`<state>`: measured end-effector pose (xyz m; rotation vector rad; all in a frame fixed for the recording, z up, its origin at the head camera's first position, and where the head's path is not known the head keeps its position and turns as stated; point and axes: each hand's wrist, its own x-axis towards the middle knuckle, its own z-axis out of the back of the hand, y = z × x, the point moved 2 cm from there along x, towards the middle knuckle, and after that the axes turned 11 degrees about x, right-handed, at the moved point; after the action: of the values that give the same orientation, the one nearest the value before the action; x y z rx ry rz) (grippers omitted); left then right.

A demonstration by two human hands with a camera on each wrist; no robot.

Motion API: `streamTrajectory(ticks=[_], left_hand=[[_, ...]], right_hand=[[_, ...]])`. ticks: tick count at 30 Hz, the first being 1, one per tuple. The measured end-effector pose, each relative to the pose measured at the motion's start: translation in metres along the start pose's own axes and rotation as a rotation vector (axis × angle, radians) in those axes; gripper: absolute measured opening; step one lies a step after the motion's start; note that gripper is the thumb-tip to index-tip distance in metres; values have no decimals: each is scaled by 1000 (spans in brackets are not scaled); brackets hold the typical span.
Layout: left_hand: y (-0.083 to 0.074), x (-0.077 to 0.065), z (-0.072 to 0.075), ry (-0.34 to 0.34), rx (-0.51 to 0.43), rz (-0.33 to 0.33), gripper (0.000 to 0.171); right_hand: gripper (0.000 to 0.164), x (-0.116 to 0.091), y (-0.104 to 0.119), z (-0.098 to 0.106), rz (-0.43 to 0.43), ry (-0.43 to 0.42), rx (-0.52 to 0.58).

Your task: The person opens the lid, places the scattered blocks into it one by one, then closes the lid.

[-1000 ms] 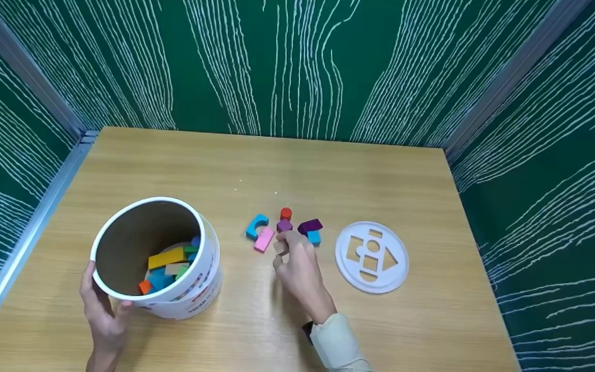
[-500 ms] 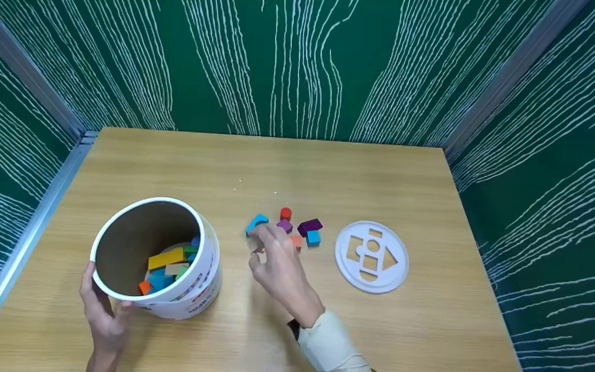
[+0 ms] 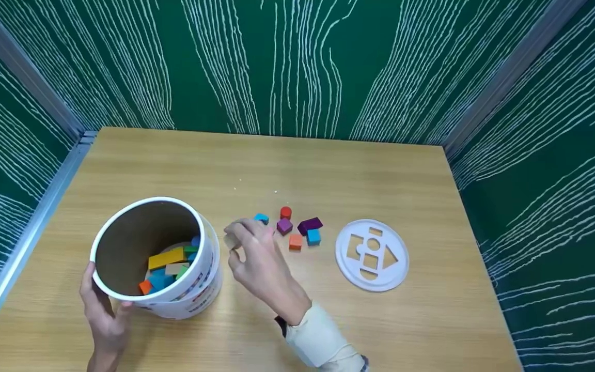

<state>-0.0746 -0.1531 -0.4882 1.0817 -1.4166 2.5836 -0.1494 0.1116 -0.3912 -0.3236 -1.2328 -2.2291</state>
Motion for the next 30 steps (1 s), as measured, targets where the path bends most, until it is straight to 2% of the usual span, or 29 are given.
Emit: streamTrajectory(ticks=[4,11,14,17,22,25,30], left_hand=[[15,-5,-3,6,-4,9,83],[17,-5,-3,16,7,21,84],[13,-4,-2,20,15,32,84],[2,-1,0,20,11,35,82],[-16,5,2,12,6,34,80],[-19,5,3,11,17,40,80],[-17,5,2,2,-7,12,81]], right_hand=[[32,6,8,-4,28,14,17],[38,16,20,-12,-15,78,53],[37,20,24,-16,7,93,68],[35,23,26,-21,30,104,68],[35,26,28,-27,21,135,46],[36,28,29,-30,11,154,36],[36,29,30,-39,0,189,43]])
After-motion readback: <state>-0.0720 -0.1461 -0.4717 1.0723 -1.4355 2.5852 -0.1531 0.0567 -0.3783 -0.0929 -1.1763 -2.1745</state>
